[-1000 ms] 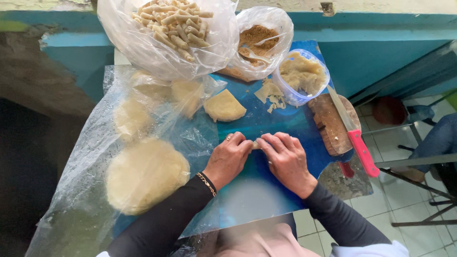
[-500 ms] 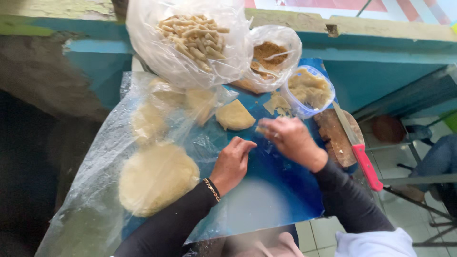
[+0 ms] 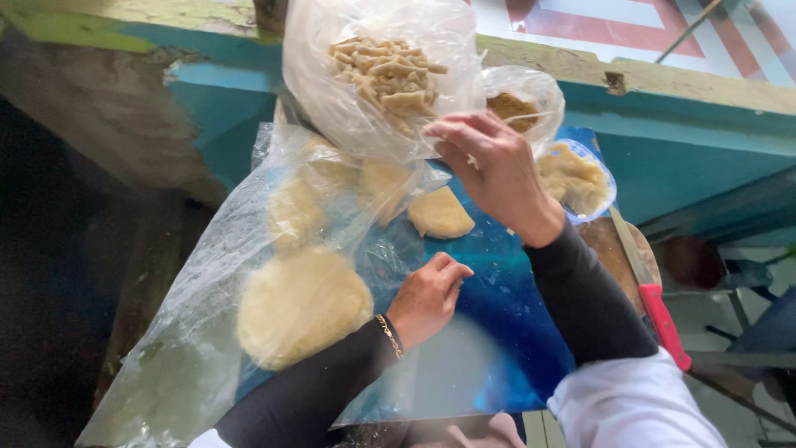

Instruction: The person pinches off pieces of dough, flattens them into small rounds on a blue work surface, spoons brown sugar filling from a plastic bag onto the dough, and folds and pinches the dough closed around the filling, repeating the process for successive pastries.

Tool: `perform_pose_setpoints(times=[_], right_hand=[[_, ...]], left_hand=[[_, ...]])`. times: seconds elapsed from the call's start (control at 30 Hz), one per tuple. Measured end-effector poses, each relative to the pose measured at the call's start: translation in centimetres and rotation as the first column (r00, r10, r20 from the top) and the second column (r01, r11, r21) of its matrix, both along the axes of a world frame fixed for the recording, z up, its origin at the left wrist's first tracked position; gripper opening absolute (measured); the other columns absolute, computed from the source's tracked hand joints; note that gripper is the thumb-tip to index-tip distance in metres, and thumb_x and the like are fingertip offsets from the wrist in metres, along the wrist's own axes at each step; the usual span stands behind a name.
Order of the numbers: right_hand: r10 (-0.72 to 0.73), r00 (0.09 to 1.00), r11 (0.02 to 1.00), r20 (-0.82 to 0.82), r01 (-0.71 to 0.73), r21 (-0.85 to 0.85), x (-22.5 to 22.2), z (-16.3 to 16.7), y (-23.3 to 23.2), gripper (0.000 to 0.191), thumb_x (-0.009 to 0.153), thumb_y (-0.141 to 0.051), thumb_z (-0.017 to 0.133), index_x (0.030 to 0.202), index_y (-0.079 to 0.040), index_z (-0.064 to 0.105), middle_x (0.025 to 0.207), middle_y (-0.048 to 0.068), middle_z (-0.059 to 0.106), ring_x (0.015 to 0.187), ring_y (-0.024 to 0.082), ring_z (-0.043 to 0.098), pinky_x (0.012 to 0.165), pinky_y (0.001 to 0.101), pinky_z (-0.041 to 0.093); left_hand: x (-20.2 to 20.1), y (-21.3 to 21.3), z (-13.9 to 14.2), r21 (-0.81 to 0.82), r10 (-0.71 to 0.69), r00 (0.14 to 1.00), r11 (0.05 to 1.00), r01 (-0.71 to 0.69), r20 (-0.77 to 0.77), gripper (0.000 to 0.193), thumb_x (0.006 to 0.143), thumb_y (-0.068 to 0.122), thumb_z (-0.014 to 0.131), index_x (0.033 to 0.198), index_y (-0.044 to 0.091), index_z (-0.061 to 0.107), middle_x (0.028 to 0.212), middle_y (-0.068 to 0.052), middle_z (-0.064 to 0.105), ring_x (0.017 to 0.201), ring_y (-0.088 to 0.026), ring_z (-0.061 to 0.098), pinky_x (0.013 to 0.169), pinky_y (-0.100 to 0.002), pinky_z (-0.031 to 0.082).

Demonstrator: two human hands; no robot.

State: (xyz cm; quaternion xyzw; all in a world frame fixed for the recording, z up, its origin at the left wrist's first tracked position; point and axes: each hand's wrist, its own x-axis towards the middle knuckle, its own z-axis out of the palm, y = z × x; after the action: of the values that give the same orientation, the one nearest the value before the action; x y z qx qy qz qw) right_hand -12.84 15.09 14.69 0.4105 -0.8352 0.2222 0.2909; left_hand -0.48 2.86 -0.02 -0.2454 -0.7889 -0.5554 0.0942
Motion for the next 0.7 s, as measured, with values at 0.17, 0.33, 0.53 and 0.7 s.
perform_pose_setpoints(times=[0.17,0.33,0.53,0.7], right_hand=[[-0.268,0.957,0.961,-0.113,0.257,-0.103,-5.0,-1.0,2.1,0.045,0.09,-0.024,0.079,0.124,-0.009,0.054,0.107,0.013,0.067,0.087,0.027,0.069,0.074,0.037,0.058],[0.009,0.664,0.954,0.747,0.219,-0.207,-11.3,-5.9,2.3,0.074,0.086,-0.017,0.085,0.143,-0.007,0.038,0.104,0.014,0.053,0.069,0.013,0.063,0.049,0.0348,0.06],[0.328,0.65,0.79,0.685,0.209,-0.576,-19.1,-1.7,1.0,0.058,0.084,0.009,0.06,0.14,-0.006,0.054,0.102,0.011,0.062,0.073,0.016,0.068,0.055,0.0326,0.063],[0.303,0.788,0.765,0.536,0.134,-0.63,-18.9,0.1,-0.9,0.045,0.084,0.009,0.054,0.12,-0.009,0.074,0.104,0.006,0.065,0.076,0.017,0.071,0.062,0.0353,0.063]], left_hand=[[-0.5,-3.3,6.6,0.036,0.244,0.881,0.967,-0.251,-0.406,0.026,0.094,0.008,0.067,0.119,0.012,0.067,0.108,-0.01,0.065,0.101,-0.031,0.068,0.089,-0.04,0.057],[-10.7,-10.1,11.9,-0.255,0.562,0.6,0.573,-0.779,-0.57,0.065,0.087,0.036,0.081,0.142,0.01,0.057,0.142,-0.022,0.047,0.132,-0.042,0.046,0.097,-0.06,0.048],[-17.0,-10.4,9.0,-0.43,0.35,0.693,0.587,-0.686,-0.63,0.07,0.067,0.05,0.084,0.123,0.014,0.065,0.139,-0.02,0.051,0.132,-0.041,0.04,0.095,-0.077,0.032],[-20.7,-14.3,11.3,-0.358,0.389,0.672,0.622,-0.696,-0.63,0.018,0.105,0.033,0.069,0.109,0.015,0.068,0.107,-0.006,0.068,0.113,-0.028,0.06,0.111,-0.067,0.034]])
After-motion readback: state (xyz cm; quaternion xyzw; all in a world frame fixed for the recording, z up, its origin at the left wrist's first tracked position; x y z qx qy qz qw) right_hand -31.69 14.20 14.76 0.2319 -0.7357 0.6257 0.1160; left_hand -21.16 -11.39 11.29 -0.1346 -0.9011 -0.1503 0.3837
